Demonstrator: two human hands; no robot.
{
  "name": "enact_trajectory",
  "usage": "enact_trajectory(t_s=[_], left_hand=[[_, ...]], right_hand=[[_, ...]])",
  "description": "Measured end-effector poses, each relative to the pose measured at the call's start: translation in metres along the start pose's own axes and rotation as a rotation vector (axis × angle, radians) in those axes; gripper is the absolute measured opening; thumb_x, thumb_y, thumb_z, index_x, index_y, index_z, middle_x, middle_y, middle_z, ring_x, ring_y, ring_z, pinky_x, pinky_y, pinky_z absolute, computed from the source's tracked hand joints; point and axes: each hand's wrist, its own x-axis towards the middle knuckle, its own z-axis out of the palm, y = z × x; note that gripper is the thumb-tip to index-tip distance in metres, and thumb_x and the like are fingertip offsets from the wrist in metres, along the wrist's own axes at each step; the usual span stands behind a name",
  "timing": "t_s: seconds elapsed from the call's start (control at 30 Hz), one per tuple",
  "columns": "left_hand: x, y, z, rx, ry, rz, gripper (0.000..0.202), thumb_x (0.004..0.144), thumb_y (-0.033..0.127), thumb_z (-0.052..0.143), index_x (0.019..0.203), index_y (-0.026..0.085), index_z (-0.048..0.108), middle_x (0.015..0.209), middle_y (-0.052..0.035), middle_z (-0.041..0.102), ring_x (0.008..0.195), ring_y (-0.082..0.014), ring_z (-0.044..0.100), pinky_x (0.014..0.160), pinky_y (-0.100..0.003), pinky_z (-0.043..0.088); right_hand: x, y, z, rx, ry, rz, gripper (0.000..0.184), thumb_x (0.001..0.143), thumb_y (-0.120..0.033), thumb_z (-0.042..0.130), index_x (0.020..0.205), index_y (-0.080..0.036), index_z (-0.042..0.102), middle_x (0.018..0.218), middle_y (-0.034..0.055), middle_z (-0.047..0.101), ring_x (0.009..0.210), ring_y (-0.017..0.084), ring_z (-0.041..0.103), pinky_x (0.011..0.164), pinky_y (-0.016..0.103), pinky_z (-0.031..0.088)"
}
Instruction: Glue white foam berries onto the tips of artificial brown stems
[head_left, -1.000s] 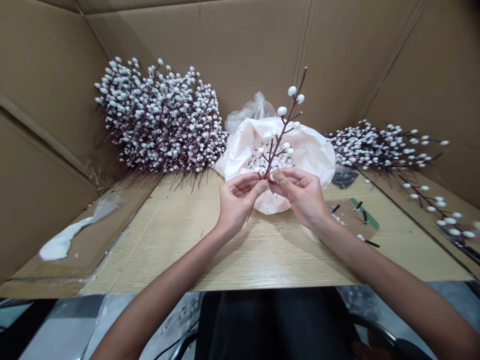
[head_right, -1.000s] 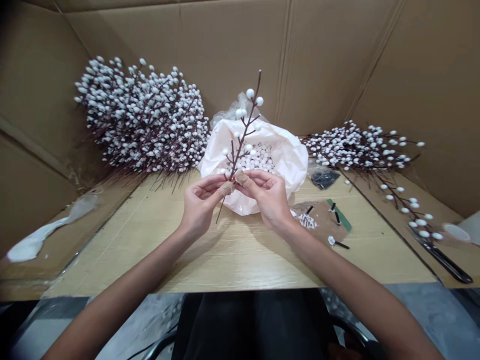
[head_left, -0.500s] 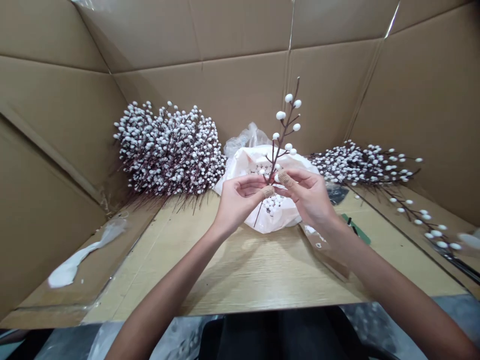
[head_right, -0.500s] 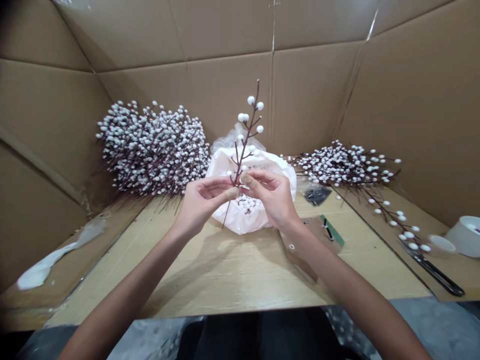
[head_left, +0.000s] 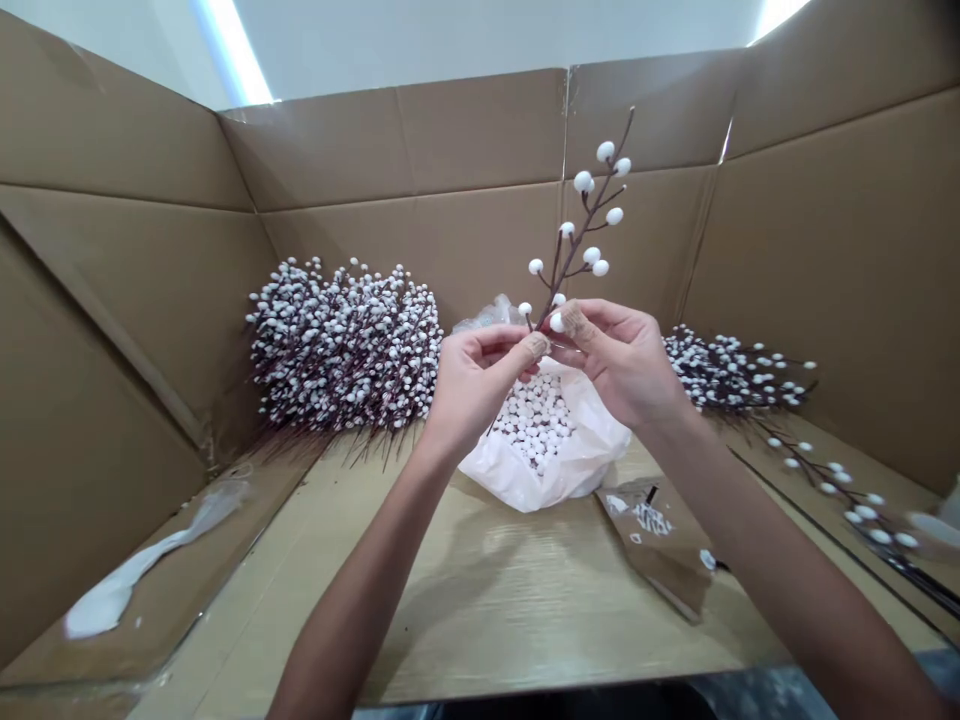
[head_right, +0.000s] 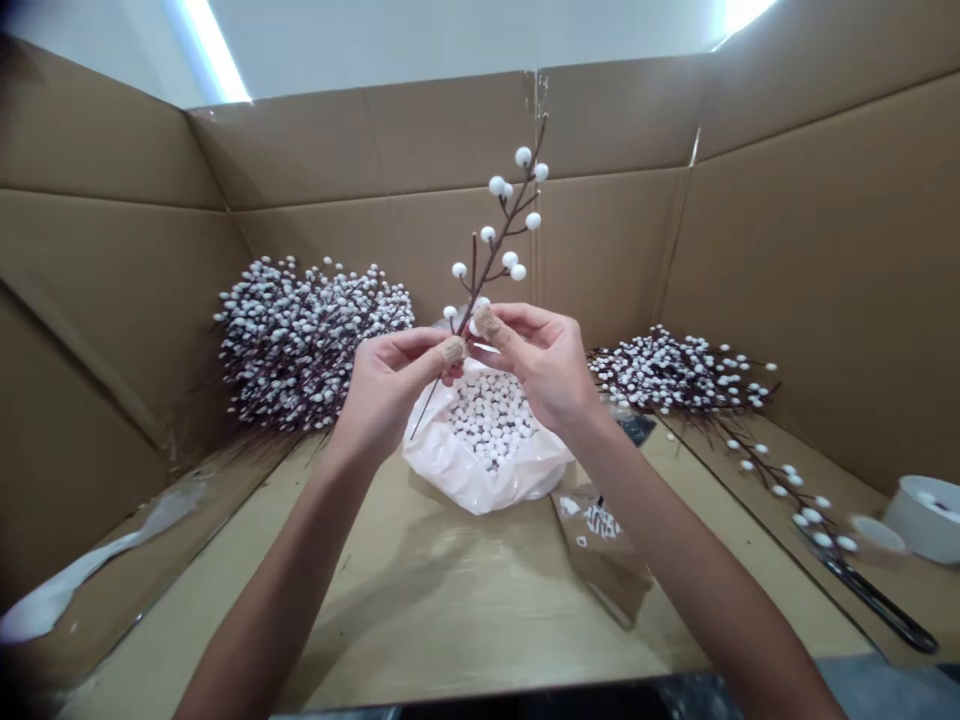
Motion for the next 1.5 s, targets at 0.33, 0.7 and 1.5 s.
enact_trajectory(t_s=[0.33, 0.7, 1.5], left_hand=[[-0.004, 0.008, 0.001, 0.229, 0.012, 0.288, 0.013, 0.081, 0.023, 0.062, 0.084, 0.014, 0.071, 0.08, -0.0046, 0.068, 0.066, -0.0114, 0.058, 0.057, -0.02, 0.047], [-0.004, 0.011, -0.003, 0.278, -0.005, 0.299, 0.009, 0.08, 0.019, 0.061, 0.074, 0.013, 0.066, 0.065, -0.0002, 0.059, 0.058, -0.0094, 0.051, 0.052, -0.019, 0.042], [-0.004, 0.002, -0.002, 0.384, 0.034, 0.383, 0.011, 0.082, 0.02, 0.061, 0.078, 0.015, 0.07, 0.069, -0.0017, 0.063, 0.06, -0.0107, 0.054, 0.055, -0.021, 0.045]], right_hand=[[0.003, -0.013, 0.015, 0.006, -0.023, -0.05, 0.008, 0.073, -0.027, 0.075, 0.078, -0.022, 0.072, 0.081, -0.0009, 0.071, 0.08, 0.014, 0.067, 0.082, 0.034, 0.056], [0.002, -0.009, 0.013, -0.009, -0.045, -0.026, 0.007, 0.076, -0.027, 0.073, 0.078, -0.02, 0.072, 0.079, -0.0009, 0.07, 0.078, 0.012, 0.067, 0.08, 0.031, 0.057], [0.0, 0.0, 0.013, -0.141, 0.045, -0.056, 0.028, 0.068, -0.041, 0.077, 0.084, -0.019, 0.071, 0.078, 0.0017, 0.071, 0.073, 0.014, 0.068, 0.076, 0.034, 0.058]])
